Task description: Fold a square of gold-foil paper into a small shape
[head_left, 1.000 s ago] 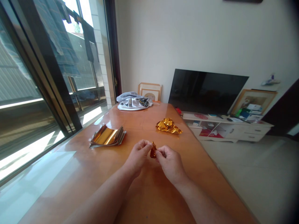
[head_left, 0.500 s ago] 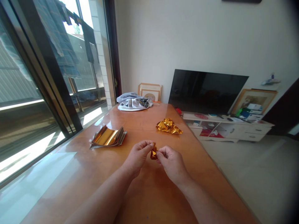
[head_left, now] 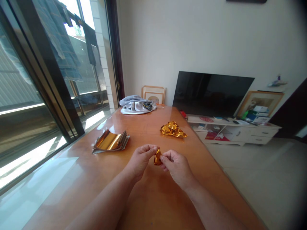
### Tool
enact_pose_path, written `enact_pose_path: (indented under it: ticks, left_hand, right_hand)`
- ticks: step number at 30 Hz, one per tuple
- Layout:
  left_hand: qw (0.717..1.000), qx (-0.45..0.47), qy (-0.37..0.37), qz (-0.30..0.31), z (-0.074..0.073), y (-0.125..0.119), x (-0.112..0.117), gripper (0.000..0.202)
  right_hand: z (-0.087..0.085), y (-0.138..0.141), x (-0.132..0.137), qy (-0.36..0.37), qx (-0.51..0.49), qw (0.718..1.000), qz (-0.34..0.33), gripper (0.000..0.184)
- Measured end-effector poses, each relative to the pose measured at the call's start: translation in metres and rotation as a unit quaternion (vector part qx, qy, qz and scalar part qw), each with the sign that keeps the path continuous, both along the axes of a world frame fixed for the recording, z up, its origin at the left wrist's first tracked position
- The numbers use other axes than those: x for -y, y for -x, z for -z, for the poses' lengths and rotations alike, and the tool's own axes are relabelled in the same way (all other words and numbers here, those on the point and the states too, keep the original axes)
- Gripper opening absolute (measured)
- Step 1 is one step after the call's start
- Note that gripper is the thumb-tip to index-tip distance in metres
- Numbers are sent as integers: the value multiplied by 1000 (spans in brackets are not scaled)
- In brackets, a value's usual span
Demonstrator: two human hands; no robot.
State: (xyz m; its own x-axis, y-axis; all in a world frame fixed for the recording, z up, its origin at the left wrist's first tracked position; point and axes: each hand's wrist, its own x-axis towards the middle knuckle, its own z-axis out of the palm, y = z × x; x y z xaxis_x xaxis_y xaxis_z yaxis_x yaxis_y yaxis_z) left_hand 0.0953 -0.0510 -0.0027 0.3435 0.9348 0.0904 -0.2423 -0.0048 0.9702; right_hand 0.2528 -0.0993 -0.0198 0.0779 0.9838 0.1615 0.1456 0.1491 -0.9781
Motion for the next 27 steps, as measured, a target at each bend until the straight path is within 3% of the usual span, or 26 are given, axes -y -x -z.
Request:
enact_pose_path:
  ticks: [7,14,27]
  left_hand:
    - [998,-47,-26,-45,1,-6,3,29]
    - [995,-70,-52,-51,0,-3,2,21]
    - [993,-68,-55,-76,3,-7,4,34]
  right_hand:
    - [-5,1,1,29,-25,999,-17,30]
    - [-6,0,-1,70,-71,995,-31,31]
    - [-7,1,-1,59,-80,994,-48,29]
